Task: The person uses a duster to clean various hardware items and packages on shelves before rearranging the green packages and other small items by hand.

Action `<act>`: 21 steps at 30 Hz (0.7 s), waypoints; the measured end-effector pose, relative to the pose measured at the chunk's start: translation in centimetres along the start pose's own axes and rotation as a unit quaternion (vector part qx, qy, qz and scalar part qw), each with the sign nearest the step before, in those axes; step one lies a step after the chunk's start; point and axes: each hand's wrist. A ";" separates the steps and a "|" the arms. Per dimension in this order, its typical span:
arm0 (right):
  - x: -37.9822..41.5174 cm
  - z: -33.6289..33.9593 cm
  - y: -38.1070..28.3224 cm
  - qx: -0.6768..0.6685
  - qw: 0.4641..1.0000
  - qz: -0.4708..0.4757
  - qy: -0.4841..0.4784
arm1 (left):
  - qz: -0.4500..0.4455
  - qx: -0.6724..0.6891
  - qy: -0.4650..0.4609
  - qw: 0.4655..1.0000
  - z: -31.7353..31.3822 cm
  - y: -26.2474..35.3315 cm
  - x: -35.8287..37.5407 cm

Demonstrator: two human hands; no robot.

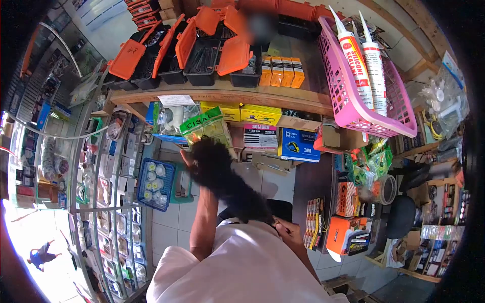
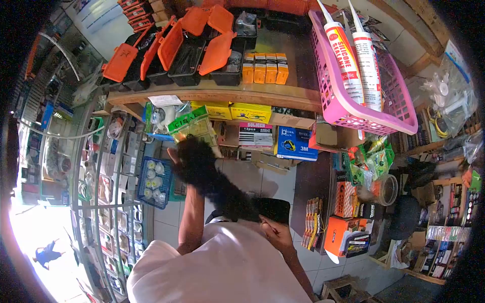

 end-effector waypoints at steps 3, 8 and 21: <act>-0.1 -0.5 -0.7 -0.062 0.997 -0.031 0.025 | 0.015 0.019 0.150 0.988 -6.1 -0.9 -2.7; -1.6 -0.5 -1.6 -0.001 1.000 0.019 0.003 | 0.023 0.069 0.153 0.986 -7.3 -0.9 -2.2; -4.0 0.5 -2.0 -0.016 0.998 0.049 -0.030 | 0.083 -0.299 0.153 0.938 -2.0 1.4 2.3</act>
Point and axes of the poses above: each hand's wrist, its own x-axis away from the middle knuckle, its own z-axis out of the back of the hand, y = z × x, and after that the axes turned 11 degrees about -y, right-handed
